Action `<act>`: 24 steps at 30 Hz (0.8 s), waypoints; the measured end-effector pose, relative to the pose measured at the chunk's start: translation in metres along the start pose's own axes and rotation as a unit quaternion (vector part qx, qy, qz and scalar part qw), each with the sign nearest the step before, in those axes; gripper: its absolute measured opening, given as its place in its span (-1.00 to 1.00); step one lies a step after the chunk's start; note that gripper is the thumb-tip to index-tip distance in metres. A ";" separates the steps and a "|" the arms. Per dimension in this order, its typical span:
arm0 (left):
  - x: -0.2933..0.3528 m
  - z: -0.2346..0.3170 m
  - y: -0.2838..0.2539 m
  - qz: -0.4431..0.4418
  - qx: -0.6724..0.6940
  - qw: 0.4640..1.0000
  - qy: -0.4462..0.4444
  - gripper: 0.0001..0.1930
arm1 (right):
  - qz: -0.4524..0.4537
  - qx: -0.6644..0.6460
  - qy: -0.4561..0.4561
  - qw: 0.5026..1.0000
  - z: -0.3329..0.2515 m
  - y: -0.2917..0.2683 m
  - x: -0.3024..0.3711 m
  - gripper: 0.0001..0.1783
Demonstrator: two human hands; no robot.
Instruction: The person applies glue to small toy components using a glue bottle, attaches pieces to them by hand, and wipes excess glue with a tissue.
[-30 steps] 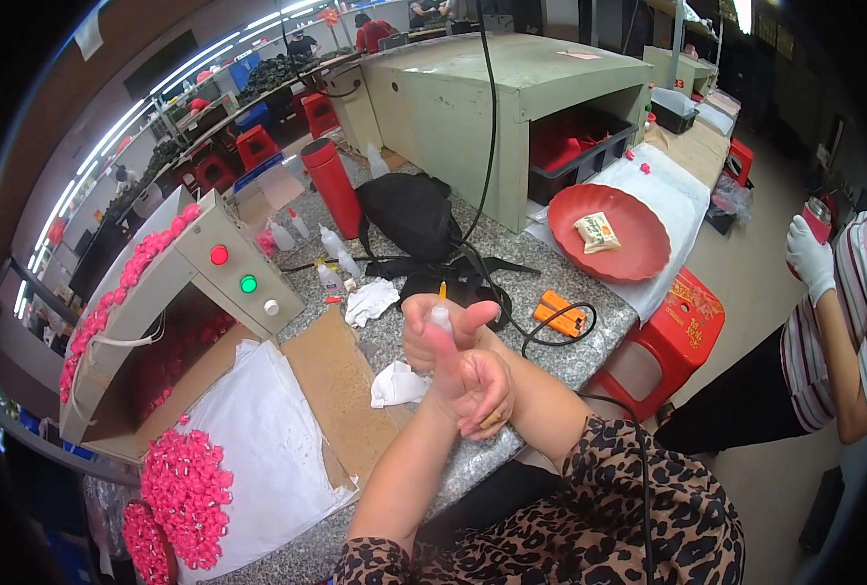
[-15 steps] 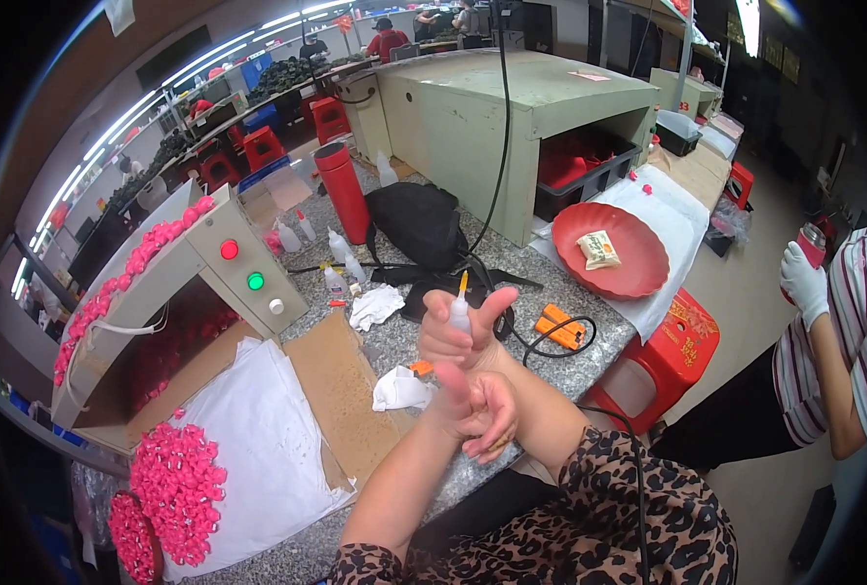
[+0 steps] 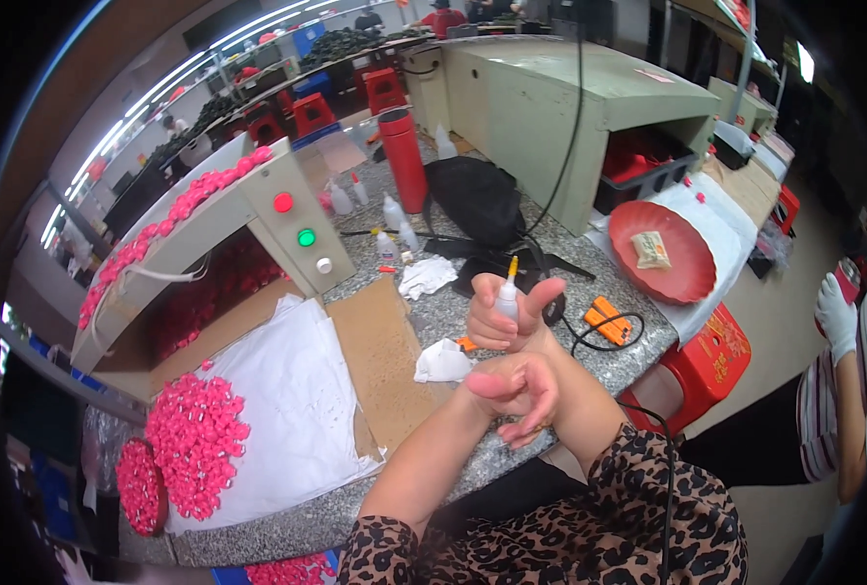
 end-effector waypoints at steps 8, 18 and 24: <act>-0.017 -0.021 -0.015 0.325 -0.126 0.937 -0.039 -0.64 | 0.224 0.068 0.032 0.972 0.018 0.001 0.004 -0.62; -0.011 -0.025 -0.013 0.444 -0.219 0.865 -0.076 -0.46 | 0.267 0.155 0.171 0.936 0.055 -0.006 0.003 -0.68; -0.032 -0.032 -0.033 0.391 -0.276 0.866 -0.144 -0.53 | 0.316 0.200 0.175 0.911 0.030 -0.006 0.016 -0.70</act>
Point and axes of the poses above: each hand's wrist, its own x-axis away from the middle knuckle, its own y-axis out of the palm, z = x × y, the point moved 2 cm from there along -x, towards the middle knuckle, and after that the axes turned 6 degrees about z, right-handed, at the moved point
